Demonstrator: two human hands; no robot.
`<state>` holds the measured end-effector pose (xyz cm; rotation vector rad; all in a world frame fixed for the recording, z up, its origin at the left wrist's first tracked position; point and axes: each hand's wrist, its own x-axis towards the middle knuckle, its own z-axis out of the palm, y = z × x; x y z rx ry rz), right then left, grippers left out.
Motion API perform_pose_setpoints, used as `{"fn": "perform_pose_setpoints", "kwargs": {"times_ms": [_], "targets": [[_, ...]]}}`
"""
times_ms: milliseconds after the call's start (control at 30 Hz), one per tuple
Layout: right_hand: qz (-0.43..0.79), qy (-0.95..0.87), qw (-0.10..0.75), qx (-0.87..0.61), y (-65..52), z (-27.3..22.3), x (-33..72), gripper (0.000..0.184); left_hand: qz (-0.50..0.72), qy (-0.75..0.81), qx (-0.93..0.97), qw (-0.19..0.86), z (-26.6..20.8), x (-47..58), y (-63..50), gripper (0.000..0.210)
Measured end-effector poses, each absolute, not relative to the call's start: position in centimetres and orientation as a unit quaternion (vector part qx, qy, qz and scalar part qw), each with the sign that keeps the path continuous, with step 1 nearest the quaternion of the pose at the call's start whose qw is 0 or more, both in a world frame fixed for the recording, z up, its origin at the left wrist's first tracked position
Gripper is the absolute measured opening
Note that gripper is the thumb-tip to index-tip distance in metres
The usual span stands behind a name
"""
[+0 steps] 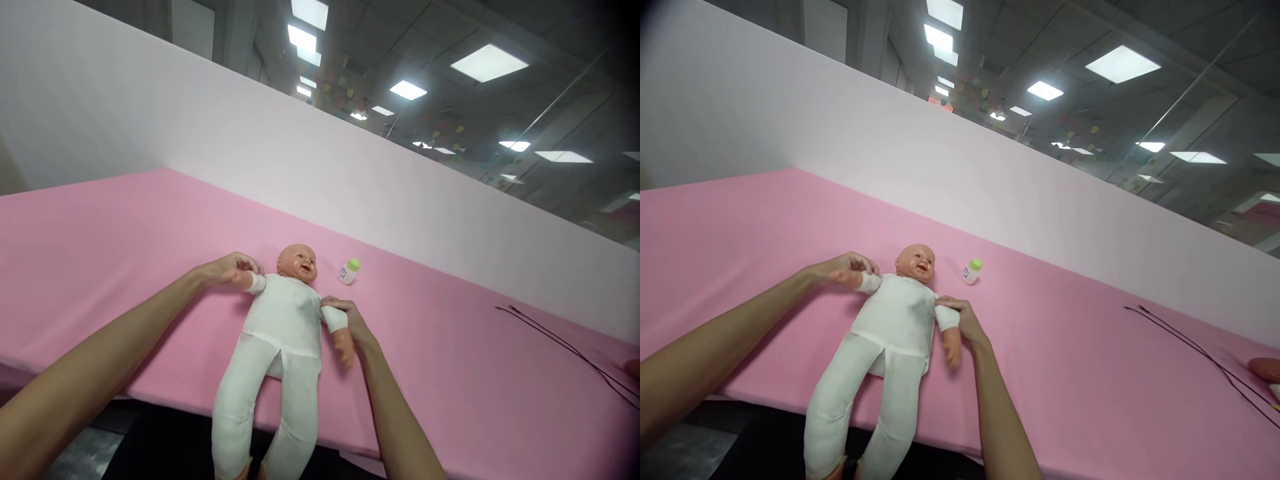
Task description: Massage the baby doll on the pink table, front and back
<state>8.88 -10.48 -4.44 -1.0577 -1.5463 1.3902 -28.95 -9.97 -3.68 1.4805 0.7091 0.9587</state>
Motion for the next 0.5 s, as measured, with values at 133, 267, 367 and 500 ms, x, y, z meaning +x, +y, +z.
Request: {"fn": "perform_pose_setpoints", "kwargs": {"times_ms": [133,267,367,500], "targets": [[0.544,-0.653,0.348,-0.395,-10.3,-4.4,8.6,0.009,0.323,0.273,0.721,0.549,-3.8,-29.0,-10.0,0.007],[0.550,-0.571,0.426,-0.436,-10.1,-4.8,9.1,0.026,0.352,0.275,0.704,0.552,-3.7,-28.8,-10.3,0.013],[0.542,-0.529,0.491,-0.431,-9.9,-5.0,9.5,0.043,0.451,0.303,0.611,0.576,-3.6,-28.6,-10.3,0.037],[0.535,-0.465,0.584,-0.394,-9.3,-4.7,9.6,0.049,0.589,0.330,0.467,0.572,-3.8,-28.4,-9.8,0.074]]}}
